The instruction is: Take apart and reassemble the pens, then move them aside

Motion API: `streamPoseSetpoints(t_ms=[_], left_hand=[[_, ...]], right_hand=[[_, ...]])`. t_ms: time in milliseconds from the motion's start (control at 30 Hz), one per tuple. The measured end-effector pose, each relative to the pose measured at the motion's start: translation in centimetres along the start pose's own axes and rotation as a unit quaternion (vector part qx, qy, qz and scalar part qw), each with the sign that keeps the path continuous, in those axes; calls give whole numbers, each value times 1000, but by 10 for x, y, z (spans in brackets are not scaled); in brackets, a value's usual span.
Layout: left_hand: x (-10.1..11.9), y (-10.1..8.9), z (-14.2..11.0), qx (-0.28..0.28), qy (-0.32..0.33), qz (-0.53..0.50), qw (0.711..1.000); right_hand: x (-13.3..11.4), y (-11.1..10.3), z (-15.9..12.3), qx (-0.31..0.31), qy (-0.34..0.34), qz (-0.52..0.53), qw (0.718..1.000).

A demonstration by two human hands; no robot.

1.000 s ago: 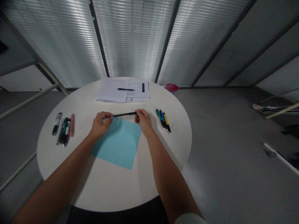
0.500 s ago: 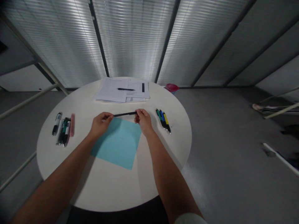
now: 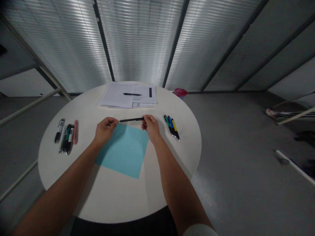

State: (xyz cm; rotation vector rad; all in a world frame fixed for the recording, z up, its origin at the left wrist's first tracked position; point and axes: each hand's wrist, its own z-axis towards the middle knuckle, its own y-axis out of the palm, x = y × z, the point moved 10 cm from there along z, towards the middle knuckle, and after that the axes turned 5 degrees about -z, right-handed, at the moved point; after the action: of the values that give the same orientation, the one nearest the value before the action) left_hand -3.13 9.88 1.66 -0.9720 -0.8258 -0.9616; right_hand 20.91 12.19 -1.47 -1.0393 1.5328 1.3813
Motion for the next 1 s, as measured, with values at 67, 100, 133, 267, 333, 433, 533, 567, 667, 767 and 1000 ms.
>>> streamPoseSetpoints(t_ms=[67, 100, 133, 267, 333, 433, 533, 567, 667, 767, 1000], left_hand=[[-3, -3, 1, 18, -13, -30, 999], [-4, -5, 1, 23, -23, -55, 998], [-6, -5, 2, 29, -34, -88, 995], [-12, -7, 4, 45, -76, -206, 975], [-16, -8, 5, 51, -91, -220, 970], [-21, -10, 7, 64, -102, -230, 966], [-27, -13, 7, 79, -112, -271, 953], [-30, -14, 8, 87, -116, -286, 947], [-36, -20, 8, 116, -122, -313, 935], [-40, -25, 8, 144, -132, -333, 922], [-45, -32, 6, 185, -148, -329, 914]], right_hand=[[0, 0, 0, 0, 1, 0, 1000], [0, 0, 0, 1, 2, 0, 1000], [0, -1, -1, 2, 2, 0, 1000], [-2, -1, -2, 3, 2, 3, 1000], [-3, -1, -3, 3, 3, 5, 1000], [-4, -2, -3, 4, 1, 17, 1000], [-4, -3, -3, 10, 2, 28, 1000], [-4, -4, -3, 12, 3, 31, 999], [-4, -6, -2, 20, 9, 40, 999], [-4, -9, -2, 32, 10, 54, 998], [-4, -12, -1, 41, 10, 66, 997]])
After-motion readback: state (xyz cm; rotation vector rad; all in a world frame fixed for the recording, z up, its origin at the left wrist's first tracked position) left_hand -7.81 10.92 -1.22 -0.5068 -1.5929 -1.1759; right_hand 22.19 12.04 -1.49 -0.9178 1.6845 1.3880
